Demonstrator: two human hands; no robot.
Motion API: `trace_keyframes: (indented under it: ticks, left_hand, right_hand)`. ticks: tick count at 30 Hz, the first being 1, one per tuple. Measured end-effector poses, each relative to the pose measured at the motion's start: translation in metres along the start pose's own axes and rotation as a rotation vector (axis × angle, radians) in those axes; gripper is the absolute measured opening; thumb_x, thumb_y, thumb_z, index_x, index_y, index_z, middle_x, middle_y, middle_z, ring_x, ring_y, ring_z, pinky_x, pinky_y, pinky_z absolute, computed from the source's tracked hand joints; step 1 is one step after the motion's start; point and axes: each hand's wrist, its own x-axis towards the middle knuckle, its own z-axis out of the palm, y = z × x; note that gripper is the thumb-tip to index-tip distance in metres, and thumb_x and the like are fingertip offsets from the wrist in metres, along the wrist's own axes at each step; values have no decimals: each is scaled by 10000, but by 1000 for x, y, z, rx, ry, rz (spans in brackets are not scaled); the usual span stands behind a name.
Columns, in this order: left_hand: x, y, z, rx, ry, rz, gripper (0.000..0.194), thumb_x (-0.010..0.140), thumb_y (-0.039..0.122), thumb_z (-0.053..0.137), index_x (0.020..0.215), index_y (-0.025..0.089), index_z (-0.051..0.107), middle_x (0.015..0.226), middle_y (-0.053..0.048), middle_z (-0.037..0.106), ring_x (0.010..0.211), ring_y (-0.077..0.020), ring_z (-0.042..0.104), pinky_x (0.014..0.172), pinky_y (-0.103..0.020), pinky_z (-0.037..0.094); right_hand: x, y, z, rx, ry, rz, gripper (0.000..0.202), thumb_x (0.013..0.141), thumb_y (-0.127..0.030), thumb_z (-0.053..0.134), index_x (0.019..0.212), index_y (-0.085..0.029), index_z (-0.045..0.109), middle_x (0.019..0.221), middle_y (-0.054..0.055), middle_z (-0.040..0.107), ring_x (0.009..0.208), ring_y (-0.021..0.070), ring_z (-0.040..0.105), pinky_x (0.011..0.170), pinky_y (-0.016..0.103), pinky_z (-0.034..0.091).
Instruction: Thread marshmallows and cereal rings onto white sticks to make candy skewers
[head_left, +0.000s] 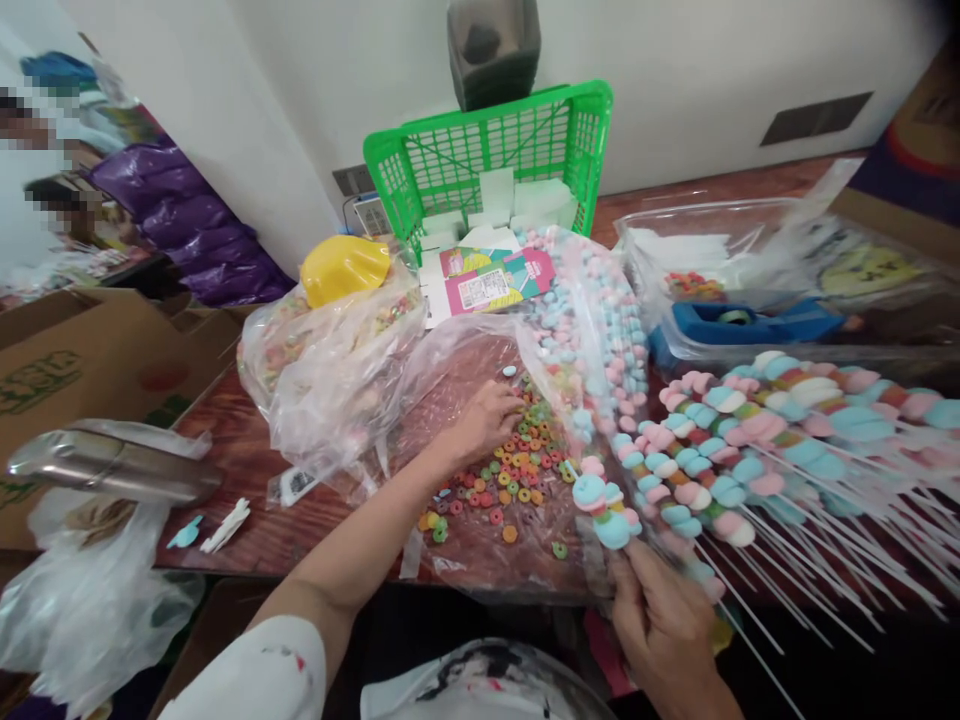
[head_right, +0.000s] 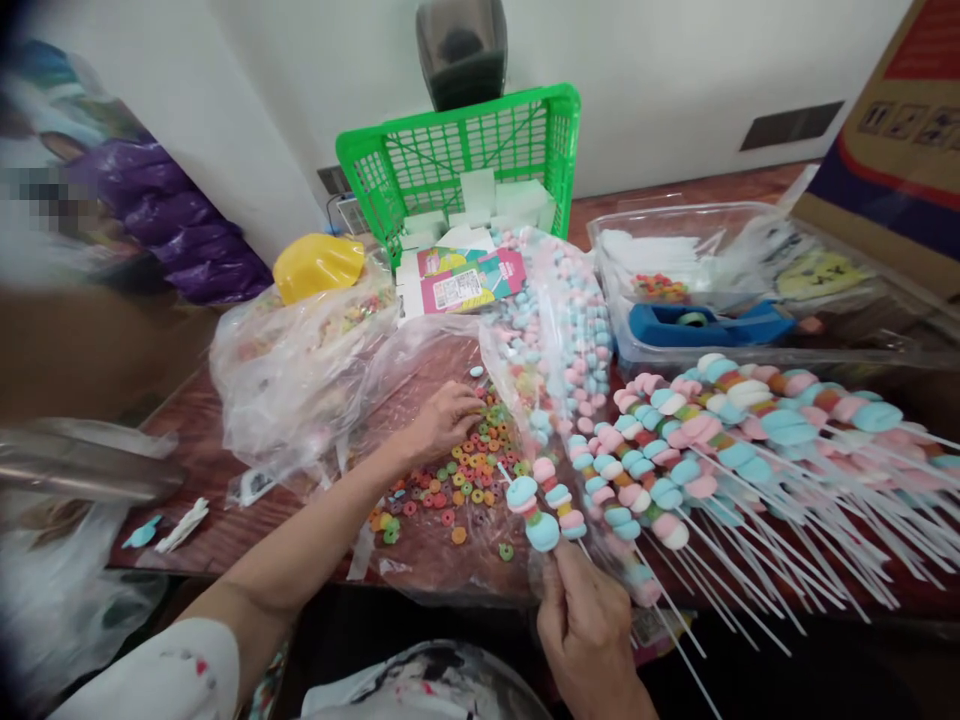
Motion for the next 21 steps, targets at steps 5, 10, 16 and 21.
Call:
trace_keyframes:
  ticks: [5, 10, 16, 21]
  left_hand:
    - [-25, 29, -6, -634, 166, -324, 160, 750, 253, 664, 865, 161, 730, 743, -37, 711, 648, -158, 634, 666, -311, 518]
    - [-56, 78, -2, -1186, 283, -585, 220, 652, 258, 784, 835, 146, 738, 679, -28, 719, 560, -143, 658, 557, -264, 545]
    - [-78, 100, 5, -873, 517, -381, 142, 698, 191, 750, 839, 201, 761, 811, -37, 760, 700, -161, 698, 695, -287, 575]
    - [-83, 96, 9, -621, 522, -202, 160, 705, 156, 734, 834, 244, 769, 849, -29, 762, 820, -179, 697, 814, -313, 549]
  right_hand:
    - [-2, -1, 4, 31, -62, 40, 267, 905, -102, 466, 1143, -161, 571, 766, 63, 690, 626, 168, 649, 602, 263, 484]
    - [-2, -7, 11, 58, -179, 102, 204, 905, -102, 430, 996, -145, 608, 751, 56, 680, 623, 154, 637, 611, 252, 456]
    - [-1, -8, 7, -4, -235, 133, 228, 897, -134, 414, 778, -167, 605, 575, 6, 590, 483, 133, 545, 508, 255, 339]
    - [2, -19, 5, 99, -191, 188, 219, 903, -134, 418, 816, -153, 618, 552, -13, 563, 442, 106, 484, 497, 233, 324]
